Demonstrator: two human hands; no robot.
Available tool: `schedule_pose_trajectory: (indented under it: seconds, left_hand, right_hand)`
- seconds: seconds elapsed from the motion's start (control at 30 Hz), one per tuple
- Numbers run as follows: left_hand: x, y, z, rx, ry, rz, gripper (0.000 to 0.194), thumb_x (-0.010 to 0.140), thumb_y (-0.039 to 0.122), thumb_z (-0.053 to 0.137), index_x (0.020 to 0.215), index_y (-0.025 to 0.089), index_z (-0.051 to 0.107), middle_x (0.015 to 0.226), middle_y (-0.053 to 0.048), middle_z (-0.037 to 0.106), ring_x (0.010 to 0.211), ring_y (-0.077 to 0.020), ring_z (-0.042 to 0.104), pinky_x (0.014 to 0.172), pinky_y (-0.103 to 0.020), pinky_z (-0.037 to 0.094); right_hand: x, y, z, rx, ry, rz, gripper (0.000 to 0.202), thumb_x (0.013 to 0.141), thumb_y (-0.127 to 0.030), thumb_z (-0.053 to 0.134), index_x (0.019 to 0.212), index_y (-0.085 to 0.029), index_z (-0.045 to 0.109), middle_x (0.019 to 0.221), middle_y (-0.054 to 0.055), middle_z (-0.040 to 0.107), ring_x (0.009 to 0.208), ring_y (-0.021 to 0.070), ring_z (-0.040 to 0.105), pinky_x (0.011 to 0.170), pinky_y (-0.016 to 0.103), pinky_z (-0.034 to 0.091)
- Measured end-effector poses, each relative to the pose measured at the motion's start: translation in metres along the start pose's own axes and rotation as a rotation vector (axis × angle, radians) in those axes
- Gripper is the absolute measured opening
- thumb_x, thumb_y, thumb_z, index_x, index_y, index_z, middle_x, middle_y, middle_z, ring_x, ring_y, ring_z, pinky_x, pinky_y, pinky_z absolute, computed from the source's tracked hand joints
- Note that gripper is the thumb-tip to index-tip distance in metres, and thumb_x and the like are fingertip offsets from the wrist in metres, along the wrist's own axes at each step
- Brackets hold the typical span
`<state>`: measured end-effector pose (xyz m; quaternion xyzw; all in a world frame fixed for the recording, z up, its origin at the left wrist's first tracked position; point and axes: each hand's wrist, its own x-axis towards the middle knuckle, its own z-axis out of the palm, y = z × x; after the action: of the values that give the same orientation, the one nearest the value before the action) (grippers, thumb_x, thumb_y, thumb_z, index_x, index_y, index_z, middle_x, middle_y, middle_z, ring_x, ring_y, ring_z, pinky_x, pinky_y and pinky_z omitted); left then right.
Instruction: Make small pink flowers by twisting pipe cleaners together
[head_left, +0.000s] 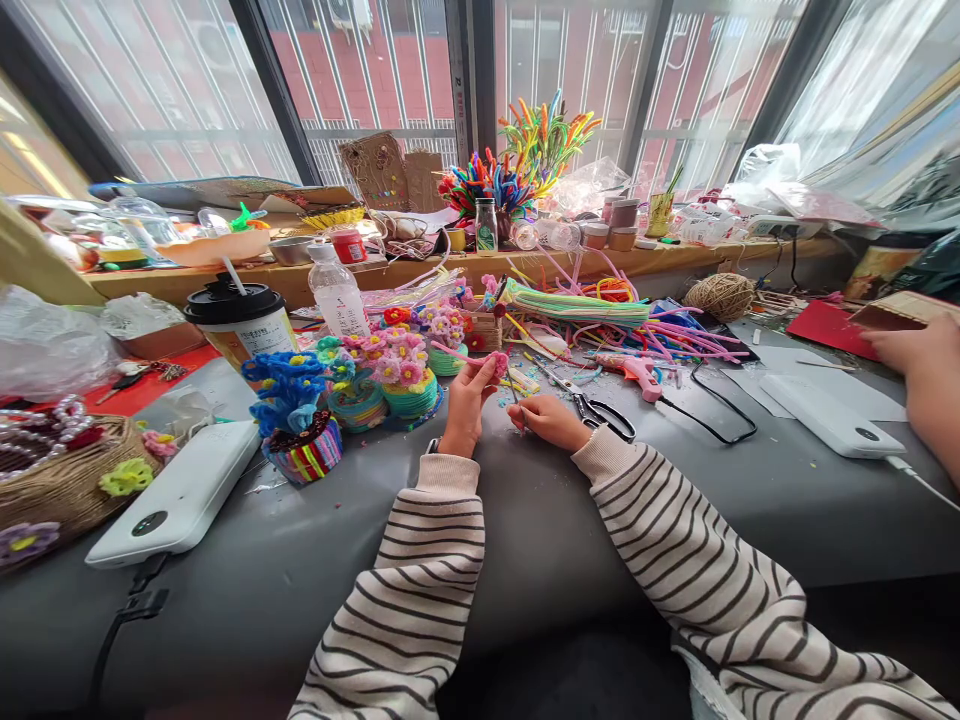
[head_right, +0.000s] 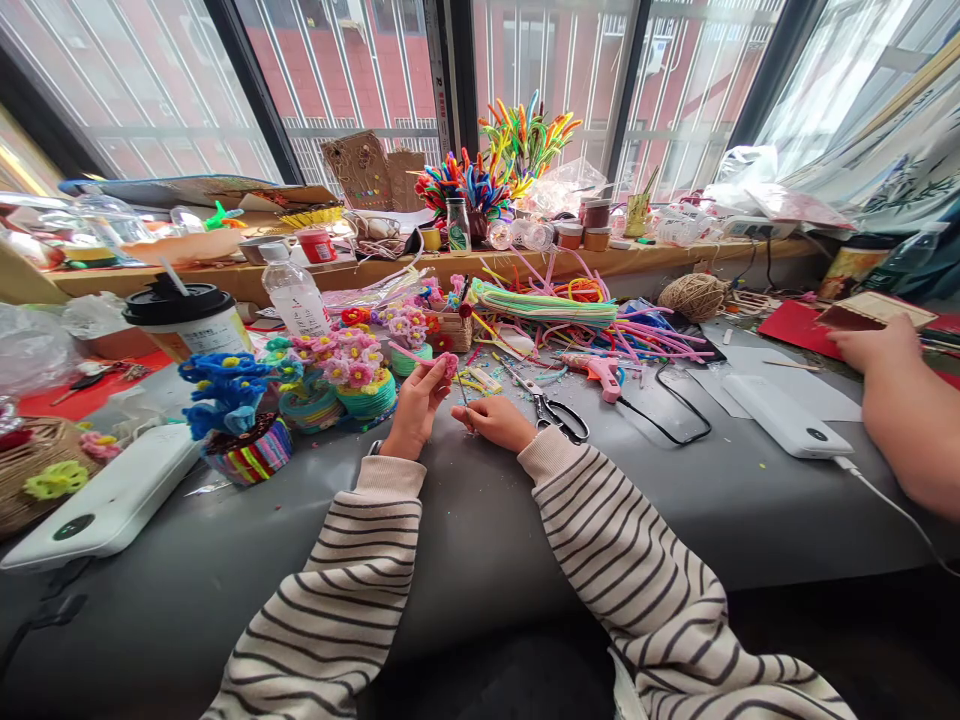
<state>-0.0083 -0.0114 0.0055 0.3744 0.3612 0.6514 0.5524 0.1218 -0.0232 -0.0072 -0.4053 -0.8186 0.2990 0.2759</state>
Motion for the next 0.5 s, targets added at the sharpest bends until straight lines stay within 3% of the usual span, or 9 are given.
schedule_pose_trajectory:
  seconds: [0.37, 0.5]
  left_hand:
    - [0.0005, 0.0026, -0.0006, -0.003, 0.051, 0.027, 0.027, 0.055, 0.031, 0.066, 0.078, 0.018, 0.061, 0.077, 0.001, 0.063, 0.061, -0.0052, 0.053, 0.054, -0.016, 0.037]
    - [-0.0001, 0.0020, -0.0003, -0.008, -0.004, 0.021, 0.023, 0.055, 0.030, 0.066, 0.075, 0.018, 0.061, 0.076, 0.000, 0.062, 0.063, -0.0057, 0.054, 0.057, -0.017, 0.039]
  right_hand:
    - [-0.0001, 0.0035, -0.0009, 0.008, 0.095, 0.015, 0.057, 0.070, -0.065, 0.029, 0.042, -0.016, 0.038, 0.040, -0.003, 0.039, 0.043, 0.0070, 0.035, 0.051, 0.021, 0.028]
    - [0.0004, 0.0038, -0.0016, -0.001, 0.127, 0.031, 0.061, 0.069, -0.068, 0.023, 0.043, -0.016, 0.041, 0.043, -0.001, 0.042, 0.045, 0.0079, 0.038, 0.052, 0.022, 0.029]
